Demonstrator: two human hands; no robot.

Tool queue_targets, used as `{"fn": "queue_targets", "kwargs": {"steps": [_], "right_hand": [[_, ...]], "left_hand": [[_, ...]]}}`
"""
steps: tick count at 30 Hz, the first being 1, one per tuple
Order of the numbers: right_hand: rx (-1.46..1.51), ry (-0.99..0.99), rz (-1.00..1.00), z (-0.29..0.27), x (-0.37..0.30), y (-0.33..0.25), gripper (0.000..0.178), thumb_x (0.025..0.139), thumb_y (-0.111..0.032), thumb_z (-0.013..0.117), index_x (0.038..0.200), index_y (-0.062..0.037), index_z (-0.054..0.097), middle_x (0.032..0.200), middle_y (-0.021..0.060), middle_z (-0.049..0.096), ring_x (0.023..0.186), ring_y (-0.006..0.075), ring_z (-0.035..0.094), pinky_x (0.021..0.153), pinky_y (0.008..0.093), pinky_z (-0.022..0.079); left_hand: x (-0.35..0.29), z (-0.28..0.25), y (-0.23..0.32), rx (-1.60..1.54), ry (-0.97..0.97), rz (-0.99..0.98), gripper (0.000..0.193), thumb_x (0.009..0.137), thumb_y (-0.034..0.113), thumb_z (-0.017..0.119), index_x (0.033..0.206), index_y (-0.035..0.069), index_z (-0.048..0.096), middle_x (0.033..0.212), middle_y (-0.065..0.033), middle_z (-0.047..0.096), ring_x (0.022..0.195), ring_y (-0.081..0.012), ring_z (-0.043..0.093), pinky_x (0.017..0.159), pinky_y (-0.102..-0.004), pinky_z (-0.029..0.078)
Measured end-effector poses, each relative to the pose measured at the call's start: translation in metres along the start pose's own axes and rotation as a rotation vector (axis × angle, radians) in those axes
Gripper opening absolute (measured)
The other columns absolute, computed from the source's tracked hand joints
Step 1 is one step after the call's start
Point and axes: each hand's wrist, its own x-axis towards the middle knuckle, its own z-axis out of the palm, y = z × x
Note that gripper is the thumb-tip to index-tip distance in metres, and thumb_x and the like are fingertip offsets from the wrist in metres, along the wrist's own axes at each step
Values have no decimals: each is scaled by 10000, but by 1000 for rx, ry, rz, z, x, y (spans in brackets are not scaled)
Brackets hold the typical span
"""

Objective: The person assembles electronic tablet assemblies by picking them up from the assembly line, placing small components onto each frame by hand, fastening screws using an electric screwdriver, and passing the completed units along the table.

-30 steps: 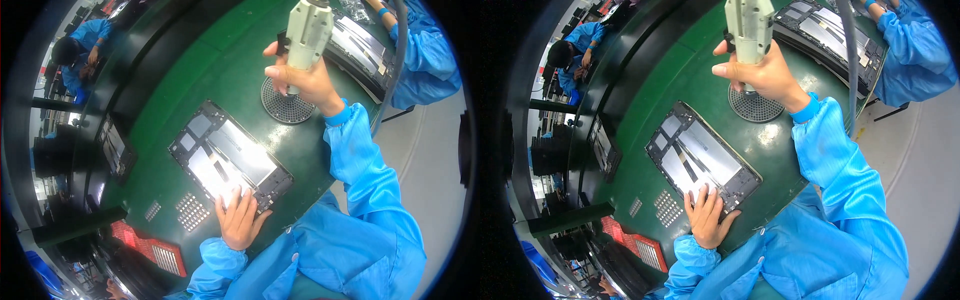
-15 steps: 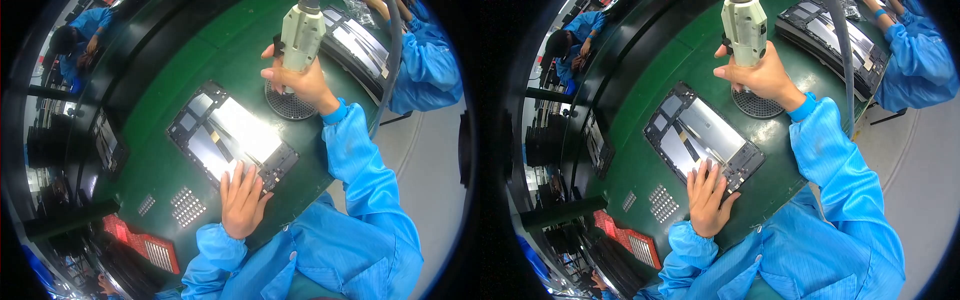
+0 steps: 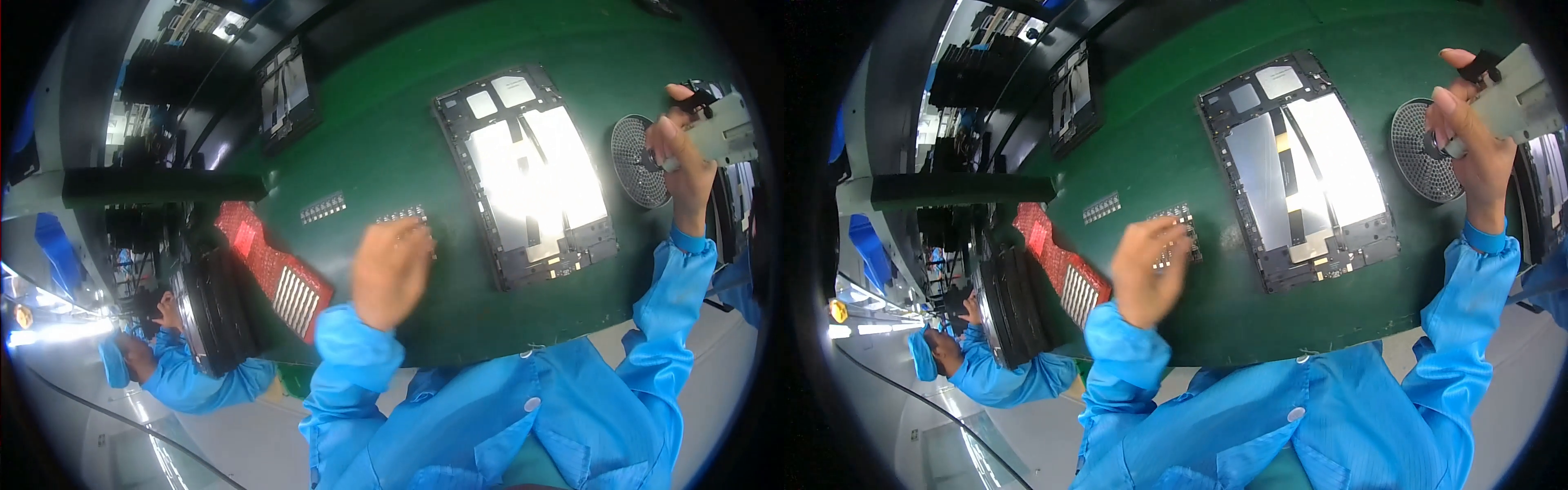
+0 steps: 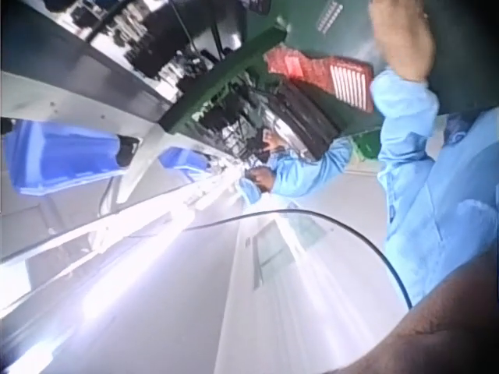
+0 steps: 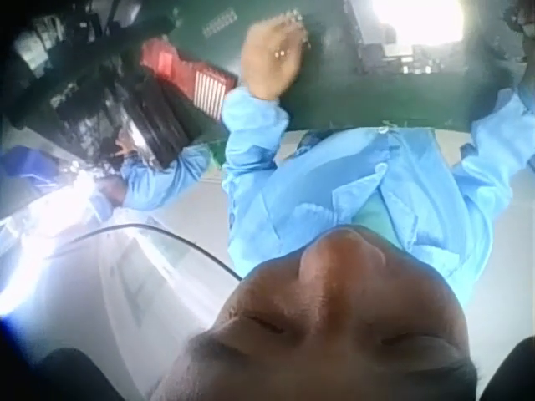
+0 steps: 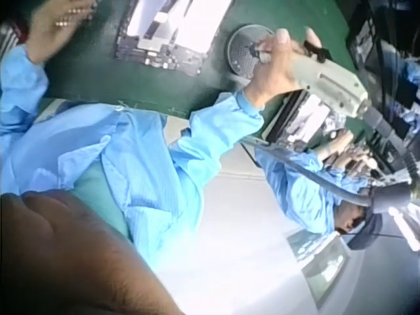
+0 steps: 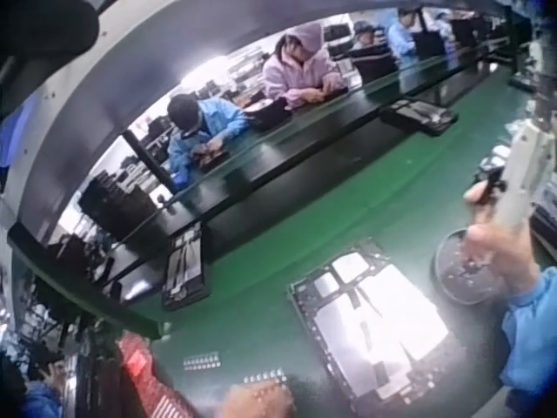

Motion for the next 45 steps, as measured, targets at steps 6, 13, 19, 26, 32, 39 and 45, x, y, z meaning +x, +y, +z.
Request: {"fn": "queue_targets", "kwargs": {"steps": [6, 13, 19, 26, 32, 39, 45], "right_hand": [[9, 0, 29, 8, -3, -13, 398, 789, -84, 611, 1133, 73, 486, 603, 13, 485, 490, 92, 456, 481, 237, 397], [164, 51, 238, 16, -10, -22, 342, 727, -41, 714, 1033, -19, 562, 611, -33, 522, 512, 52, 490, 464, 224, 404], [221, 7, 105, 13, -7, -18, 325, 738, -73, 716, 1013, -32, 549, 637, 5, 545, 529, 59, 519, 473, 228, 408], [246, -35, 121, 17, -6, -18, 343, 743, -81, 717, 1035, -31, 544, 655, 12, 555, 514, 64, 509, 470, 229, 411], [194, 51, 243, 16, -9, -27, 401, 714, -29, 728, 1066, -12, 537, 635, -3, 559, 495, 58, 498, 456, 228, 418], [26, 10, 37, 11, -6, -14, 411, 766, -94, 649, 1116, 64, 502, 583, 10, 489, 476, 91, 465, 462, 231, 385], [77, -24, 33, 15, -10, -5, 420, 787, -74, 582, 1157, 85, 461, 592, 7, 434, 480, 94, 428, 497, 250, 406]], "left_hand": [[10, -33, -50, -106, -208, -301, 328, 650, 114, 753, 920, 1, 605, 875, -118, 570, 665, -237, 529, 607, -318, 454], [5, -26, -74, -255, -324, -437, 354, 563, 60, 831, 824, 13, 595, 692, 6, 564, 617, -87, 510, 543, -230, 437], [28, -32, -71, -683, -280, -690, 192, 636, -96, 728, 777, -76, 599, 657, -81, 613, 579, -104, 576, 554, -211, 489], [8, -11, -68, -283, -75, -448, 174, 632, -87, 719, 689, -20, 569, 610, -44, 575, 545, -96, 520, 521, -230, 437], [7, -13, -36, 39, 179, -1, 137, 716, -2, 680, 691, 4, 546, 668, -96, 574, 574, -180, 540, 547, -277, 430], [10, 11, 13, -845, 148, -544, 111, 722, -17, 696, 823, -33, 652, 744, -78, 666, 665, -99, 615, 628, -221, 489], [-3, 28, 22, -347, -11, -173, 100, 709, -28, 696, 793, -21, 643, 745, -88, 655, 626, -116, 605, 564, -238, 484]]}}
